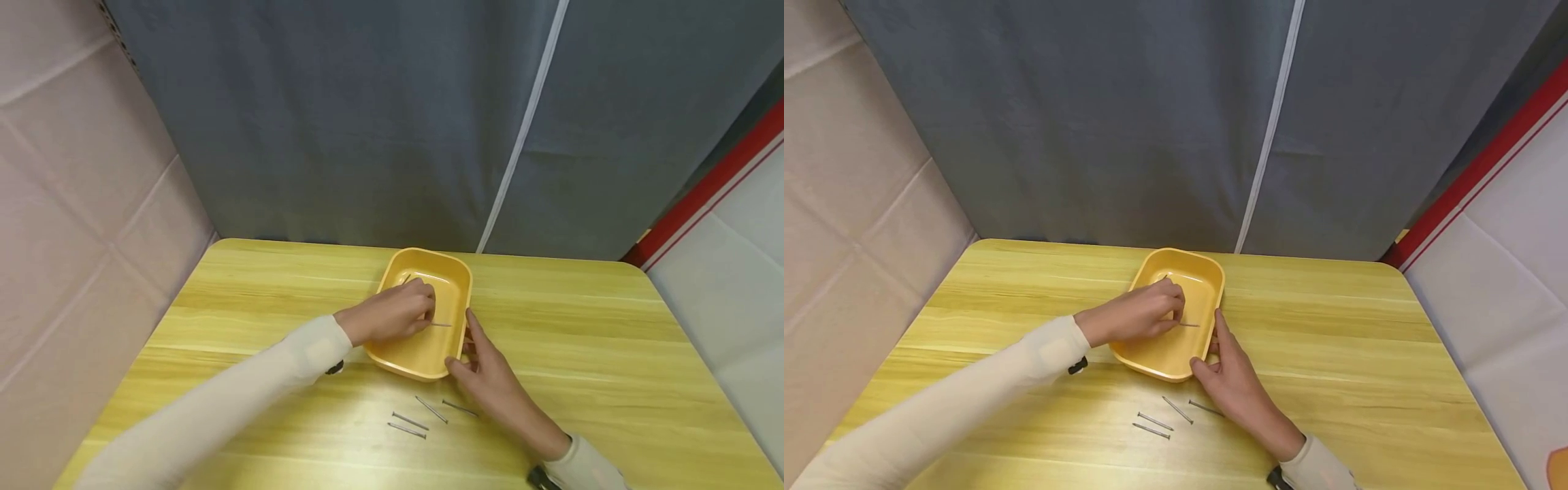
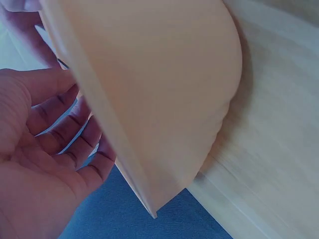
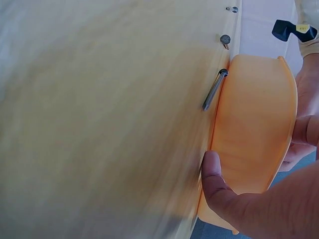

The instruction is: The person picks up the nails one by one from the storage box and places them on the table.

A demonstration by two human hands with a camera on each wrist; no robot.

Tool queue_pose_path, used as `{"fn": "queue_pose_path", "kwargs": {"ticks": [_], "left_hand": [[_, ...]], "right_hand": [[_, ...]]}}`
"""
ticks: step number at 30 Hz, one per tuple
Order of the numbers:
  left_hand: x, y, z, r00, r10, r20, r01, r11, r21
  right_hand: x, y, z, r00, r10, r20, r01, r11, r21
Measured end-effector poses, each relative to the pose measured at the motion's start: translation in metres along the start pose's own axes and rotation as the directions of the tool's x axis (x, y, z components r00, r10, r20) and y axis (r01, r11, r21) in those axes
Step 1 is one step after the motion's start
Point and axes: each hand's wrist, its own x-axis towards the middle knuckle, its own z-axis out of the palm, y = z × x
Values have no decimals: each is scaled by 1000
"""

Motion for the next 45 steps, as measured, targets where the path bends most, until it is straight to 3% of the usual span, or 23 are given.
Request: {"fn": "queue_pose_path", "kwargs": {"ticks": [14,25,45], "left_hand": [[-24,15,-2,998,37,-59,-41,997,-65],[-37,30,-4,997,47,-57,-51,996,-70],[-68,60,8,985,133,-111,-141,987,-74]], "right_hand": [[3,3,1,1000,6,2,-6,1000,26],[4,6,-2,1000,-6,-5,6,1000,4],[3,7,-4,1000,-15,-11,15,999,-32]]}}
